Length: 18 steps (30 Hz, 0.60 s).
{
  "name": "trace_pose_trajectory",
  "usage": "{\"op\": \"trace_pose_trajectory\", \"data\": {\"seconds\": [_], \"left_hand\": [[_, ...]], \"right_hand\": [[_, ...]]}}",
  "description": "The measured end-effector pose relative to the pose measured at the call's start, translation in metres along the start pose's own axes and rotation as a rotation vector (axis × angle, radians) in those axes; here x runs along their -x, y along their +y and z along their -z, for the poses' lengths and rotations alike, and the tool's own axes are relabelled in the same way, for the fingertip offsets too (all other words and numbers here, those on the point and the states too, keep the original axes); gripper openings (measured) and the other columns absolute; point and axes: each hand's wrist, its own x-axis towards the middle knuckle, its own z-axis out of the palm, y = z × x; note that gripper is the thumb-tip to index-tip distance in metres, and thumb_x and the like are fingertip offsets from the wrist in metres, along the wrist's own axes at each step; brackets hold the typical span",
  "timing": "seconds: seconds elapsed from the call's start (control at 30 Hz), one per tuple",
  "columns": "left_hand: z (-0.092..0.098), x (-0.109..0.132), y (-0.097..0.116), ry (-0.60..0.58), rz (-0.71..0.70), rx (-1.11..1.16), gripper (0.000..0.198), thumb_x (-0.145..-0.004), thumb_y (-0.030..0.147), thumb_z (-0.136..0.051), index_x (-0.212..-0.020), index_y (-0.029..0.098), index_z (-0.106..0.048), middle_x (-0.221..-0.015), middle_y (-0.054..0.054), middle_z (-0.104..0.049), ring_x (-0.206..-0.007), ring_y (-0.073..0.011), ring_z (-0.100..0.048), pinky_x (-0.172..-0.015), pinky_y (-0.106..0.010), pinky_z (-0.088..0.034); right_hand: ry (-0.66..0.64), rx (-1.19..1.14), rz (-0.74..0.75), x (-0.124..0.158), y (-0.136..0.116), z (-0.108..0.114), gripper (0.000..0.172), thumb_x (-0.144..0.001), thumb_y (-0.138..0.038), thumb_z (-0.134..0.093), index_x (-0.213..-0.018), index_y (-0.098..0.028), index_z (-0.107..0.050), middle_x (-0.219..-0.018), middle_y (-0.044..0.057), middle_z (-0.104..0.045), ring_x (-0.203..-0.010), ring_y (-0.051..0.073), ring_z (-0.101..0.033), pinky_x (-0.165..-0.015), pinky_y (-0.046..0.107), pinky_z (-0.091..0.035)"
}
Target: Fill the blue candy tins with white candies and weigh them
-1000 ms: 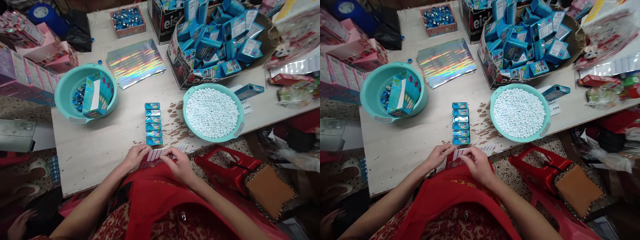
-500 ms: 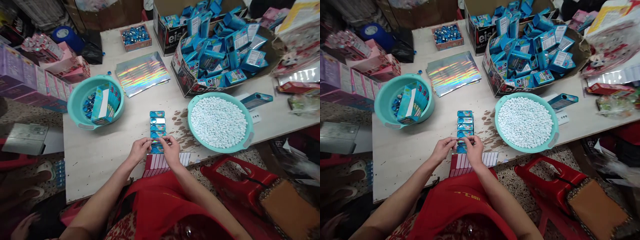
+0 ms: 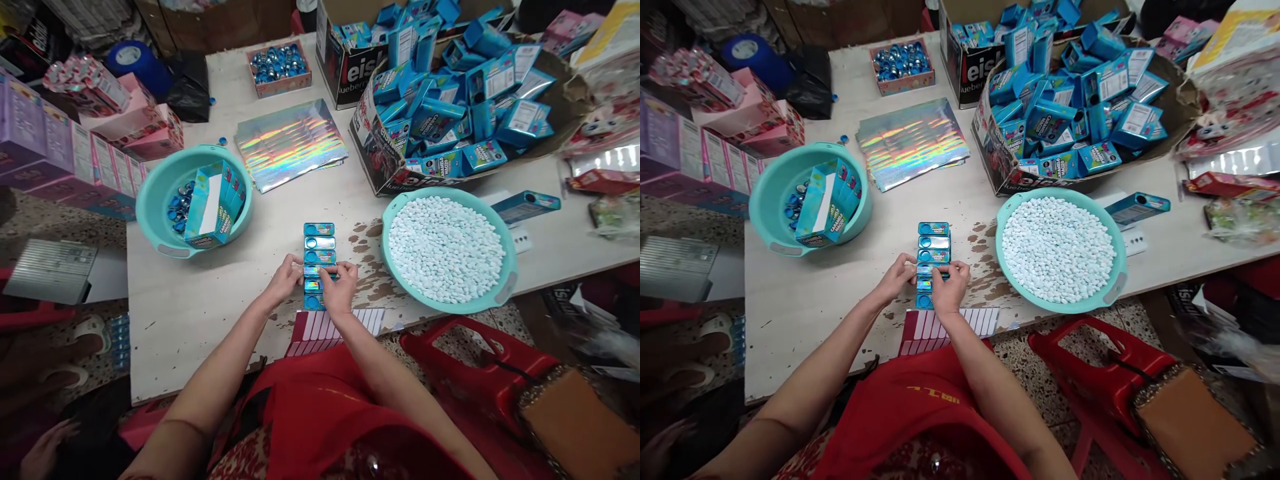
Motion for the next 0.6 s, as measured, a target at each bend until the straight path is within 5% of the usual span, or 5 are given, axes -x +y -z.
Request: {"op": "trace_pose_trajectory", "data": {"seconds": [0.13, 0.23, 0.33, 0.43, 0.6], "left_hand": [[-0.014, 0.008, -0.016, 0.125, 0.201, 0.025, 0.024, -0.08, 0.035, -0.05, -0.096, 0.017, -0.052, -0.064, 0.0, -0.06, -0.063, -0.0164, -0.058, -0.063, -0.029, -0.045], [-0.022, 0.024, -0.013, 0.209, 0.154, 0.117, 0.044, -0.087, 0.047, -0.042, -0.115, 0.015, -0.054, -0.104, -0.012, -0.067, -0.098, -0.0219, -0.062, -0.083, -0.035, -0.048], [-0.026, 0.037, -0.006, 0.09, 0.063, 0.182, 0.062, -0.087, 0.061, -0.041, -0.132, 0.019, -0.049, -0.134, -0.011, -0.055, -0.127, -0.025, -0.047, -0.101, -0.038, -0.041], [-0.02, 0.045, -0.005, -0.063, 0.131, 0.098, 0.074, -0.082, 0.071, -0.039, -0.138, 0.023, -0.046, -0.146, -0.01, -0.042, -0.137, -0.0279, -0.034, -0.106, -0.042, -0.037], [-0.004, 0.057, 0.0, 0.079, 0.287, 0.011, 0.081, -0.082, 0.076, -0.026, -0.145, 0.026, -0.037, -0.154, -0.009, -0.027, -0.14, -0.0353, -0.025, -0.1, -0.048, -0.04]], "right_hand": [[0.013, -0.094, -0.115, -0.002, 0.005, 0.004, 0.033, -0.07, -0.038, -0.068, -0.091, -0.02, -0.052, -0.097, 0.007, -0.054, -0.077, 0.018, -0.055, -0.067, 0.032, -0.047], [-0.055, -0.07, -0.166, -0.004, 0.005, 0.008, 0.044, -0.065, -0.044, -0.072, -0.094, -0.019, -0.05, -0.093, 0.006, -0.058, -0.075, 0.018, -0.057, -0.066, 0.031, -0.047], [-0.091, 0.019, -0.184, -0.01, 0.001, 0.009, 0.039, -0.062, -0.044, -0.073, -0.084, -0.02, -0.053, -0.085, 0.005, -0.061, -0.075, 0.02, -0.058, -0.071, 0.034, -0.047], [-0.114, -0.004, -0.193, -0.015, 0.0, 0.01, 0.03, -0.064, -0.042, -0.07, -0.077, -0.02, -0.055, -0.079, 0.005, -0.063, -0.076, 0.021, -0.059, -0.075, 0.037, -0.046], [-0.185, -0.14, -0.156, -0.014, 0.005, 0.022, 0.028, -0.079, -0.047, -0.055, -0.081, -0.019, -0.059, -0.08, 0.005, -0.067, -0.076, 0.02, -0.062, -0.072, 0.033, -0.049]]}}
